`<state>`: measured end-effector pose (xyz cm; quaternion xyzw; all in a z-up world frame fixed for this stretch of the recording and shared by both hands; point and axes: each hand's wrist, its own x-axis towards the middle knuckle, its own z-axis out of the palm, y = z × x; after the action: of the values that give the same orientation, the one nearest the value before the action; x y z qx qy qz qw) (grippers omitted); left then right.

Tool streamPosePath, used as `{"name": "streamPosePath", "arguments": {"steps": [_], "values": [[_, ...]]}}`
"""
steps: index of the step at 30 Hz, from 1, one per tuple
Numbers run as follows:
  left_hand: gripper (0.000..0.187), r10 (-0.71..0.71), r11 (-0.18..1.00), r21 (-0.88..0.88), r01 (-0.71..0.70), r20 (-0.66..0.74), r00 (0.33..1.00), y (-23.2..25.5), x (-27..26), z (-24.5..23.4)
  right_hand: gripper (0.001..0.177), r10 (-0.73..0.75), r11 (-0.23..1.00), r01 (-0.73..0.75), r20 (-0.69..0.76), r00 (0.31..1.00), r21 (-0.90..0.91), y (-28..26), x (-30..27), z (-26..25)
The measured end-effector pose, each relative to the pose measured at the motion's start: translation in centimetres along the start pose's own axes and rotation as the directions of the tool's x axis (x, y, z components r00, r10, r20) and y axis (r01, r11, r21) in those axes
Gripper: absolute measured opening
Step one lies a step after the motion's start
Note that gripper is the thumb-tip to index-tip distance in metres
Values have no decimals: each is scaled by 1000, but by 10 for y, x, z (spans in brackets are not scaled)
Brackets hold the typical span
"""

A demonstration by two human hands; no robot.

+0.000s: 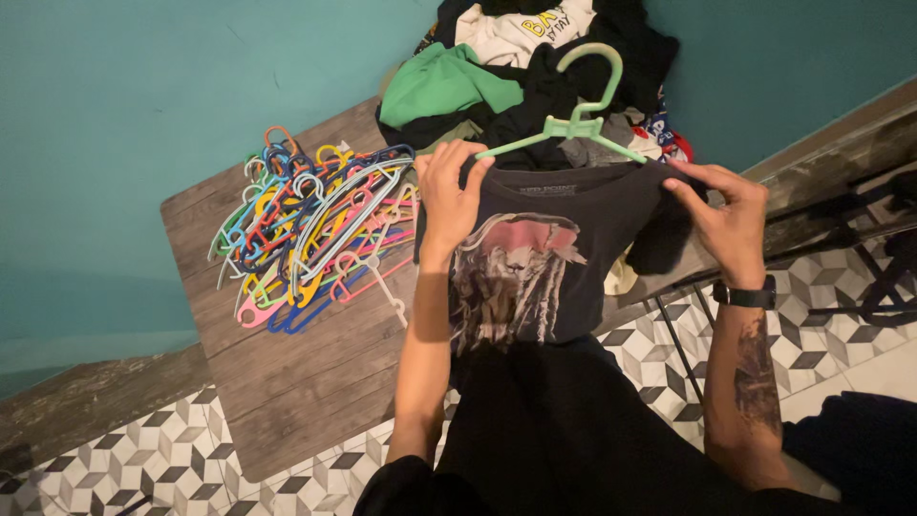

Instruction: The person picks up t-shirts from a pile on a table, places each on a plastic hanger, and hangs them on a metal clothing rack. The person repeats this process for several shirts, including a black graphic tee, a black Adidas tee, a gray tee, and a black Harley-Davidson tee.

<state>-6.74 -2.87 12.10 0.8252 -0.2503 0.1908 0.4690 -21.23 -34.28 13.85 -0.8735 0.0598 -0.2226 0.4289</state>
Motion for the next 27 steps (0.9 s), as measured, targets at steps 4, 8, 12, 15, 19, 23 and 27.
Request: {"name": "streamPosePath", "arguments": {"steps": [4, 8, 12, 15, 19, 23, 27], "values": [[15, -43, 999, -21, 44, 12, 999, -2, 0, -2, 23, 111, 991, -108, -39, 993, 81, 19, -7, 0], [16, -14, 1000, -11, 14, -14, 1000, -3, 2, -1, 17, 84, 996, -80, -88, 993, 47, 20, -4, 2], [16, -34, 999, -7, 34, 5, 999, -1, 0, 3, 25, -169, 980, 162, -49, 984, -117, 1, 2, 2], [16, -37, 999, -22, 38, 32, 999, 1, 3, 5, 33, -273, 935, 271, 23, 962, -228, -12, 7, 7], [16, 13, 1000, 2, -14, 58, 998, 4, 3, 4, 21, -46, 995, 47, 20, 999, -83, -15, 8, 22], [15, 12, 1000, 8, -13, 91, 996, 6, 5, -2, 16, -125, 989, 120, -51, 991, -86, -5, 6, 32], [23, -1, 997, -82, 13, 134, 991, 0, 5, -7, 13, -216, 967, 198, -101, 971, -158, 6, 3, 31]]}}
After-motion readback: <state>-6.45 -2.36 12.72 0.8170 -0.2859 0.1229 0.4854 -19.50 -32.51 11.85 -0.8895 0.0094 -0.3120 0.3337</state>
